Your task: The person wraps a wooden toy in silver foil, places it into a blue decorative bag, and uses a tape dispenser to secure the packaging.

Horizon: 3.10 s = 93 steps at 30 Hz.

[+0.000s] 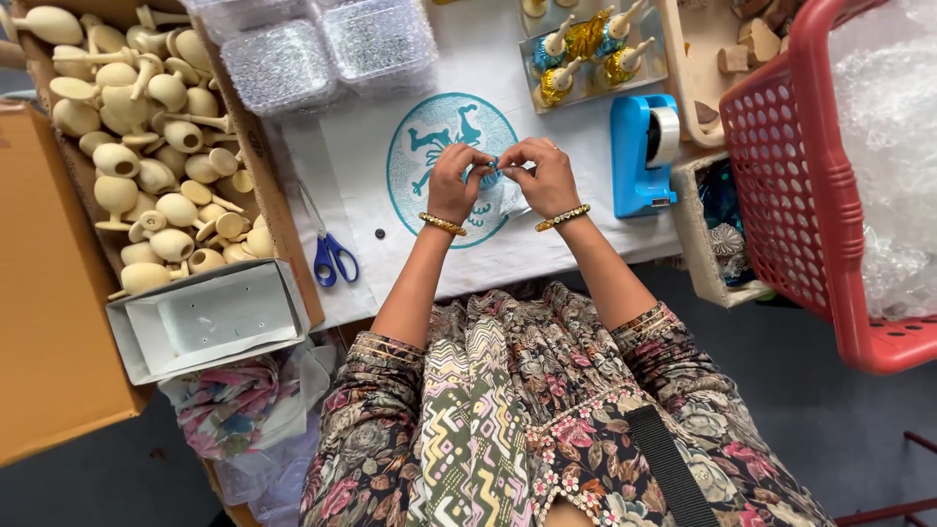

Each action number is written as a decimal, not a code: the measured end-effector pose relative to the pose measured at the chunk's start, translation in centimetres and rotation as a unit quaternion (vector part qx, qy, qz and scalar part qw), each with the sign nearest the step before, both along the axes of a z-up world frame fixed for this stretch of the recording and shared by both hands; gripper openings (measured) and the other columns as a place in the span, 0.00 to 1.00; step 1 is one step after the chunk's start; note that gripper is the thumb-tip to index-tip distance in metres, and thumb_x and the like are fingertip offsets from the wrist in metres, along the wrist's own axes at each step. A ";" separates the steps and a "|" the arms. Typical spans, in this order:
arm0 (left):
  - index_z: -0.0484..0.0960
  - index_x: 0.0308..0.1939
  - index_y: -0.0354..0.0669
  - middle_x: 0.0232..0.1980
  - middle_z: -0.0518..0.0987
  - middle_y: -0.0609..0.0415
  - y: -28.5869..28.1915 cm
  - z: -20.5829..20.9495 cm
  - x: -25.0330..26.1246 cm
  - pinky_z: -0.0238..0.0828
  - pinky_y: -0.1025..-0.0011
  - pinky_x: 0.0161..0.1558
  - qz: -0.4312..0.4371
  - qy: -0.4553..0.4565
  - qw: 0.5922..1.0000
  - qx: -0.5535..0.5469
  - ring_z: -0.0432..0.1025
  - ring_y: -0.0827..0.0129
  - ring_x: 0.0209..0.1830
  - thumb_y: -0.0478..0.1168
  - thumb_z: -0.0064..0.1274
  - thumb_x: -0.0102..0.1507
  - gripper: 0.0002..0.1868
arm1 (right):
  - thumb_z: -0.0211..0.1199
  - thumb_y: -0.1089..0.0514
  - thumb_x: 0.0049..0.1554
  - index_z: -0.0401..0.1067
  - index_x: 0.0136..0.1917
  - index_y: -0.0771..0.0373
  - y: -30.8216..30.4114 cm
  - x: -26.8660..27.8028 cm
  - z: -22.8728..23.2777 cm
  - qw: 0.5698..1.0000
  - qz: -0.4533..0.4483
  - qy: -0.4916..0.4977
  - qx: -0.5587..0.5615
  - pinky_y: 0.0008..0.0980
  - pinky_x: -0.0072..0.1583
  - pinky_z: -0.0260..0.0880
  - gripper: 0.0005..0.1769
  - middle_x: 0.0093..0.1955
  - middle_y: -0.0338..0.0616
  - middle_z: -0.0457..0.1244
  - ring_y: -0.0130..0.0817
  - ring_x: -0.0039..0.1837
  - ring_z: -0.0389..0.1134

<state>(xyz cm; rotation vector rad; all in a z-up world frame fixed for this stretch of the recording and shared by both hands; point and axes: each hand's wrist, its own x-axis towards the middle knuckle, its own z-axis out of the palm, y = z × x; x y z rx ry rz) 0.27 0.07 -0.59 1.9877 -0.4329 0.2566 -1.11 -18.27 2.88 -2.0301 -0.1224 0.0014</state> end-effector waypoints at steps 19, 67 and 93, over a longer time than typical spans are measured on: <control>0.84 0.38 0.42 0.36 0.78 0.54 -0.2 -0.7 -0.2 0.71 0.65 0.44 0.000 0.040 0.999 -0.021 0.73 0.61 0.39 0.28 0.58 0.59 0.06 | 0.74 0.65 0.50 0.68 0.53 0.61 1.3 0.6 0.7 0.994 -0.061 0.087 0.002 0.27 0.42 0.71 0.21 0.38 0.41 0.73 0.27 0.40 0.75; 0.83 0.38 0.37 0.37 0.80 0.62 -0.5 -5.7 0.6 0.73 0.80 0.39 -0.039 0.262 0.929 -0.257 0.73 0.82 0.35 0.31 0.58 0.65 0.01 | 0.73 0.57 0.54 0.77 0.42 0.59 2.4 0.2 0.4 0.947 0.013 -0.232 -0.219 0.38 0.48 0.69 0.06 0.40 0.40 0.68 0.41 0.44 0.67; 0.75 0.70 0.43 0.70 0.72 0.52 0.4 -7.3 -2.4 0.71 0.62 0.66 -0.045 0.358 0.832 -0.421 0.68 0.68 0.62 0.24 0.39 0.59 0.35 | 0.68 0.66 0.61 0.76 0.46 0.66 -5.2 6.1 1.9 0.999 -0.032 -0.036 0.025 0.23 0.46 0.70 0.02 0.40 0.36 0.69 0.22 0.43 0.69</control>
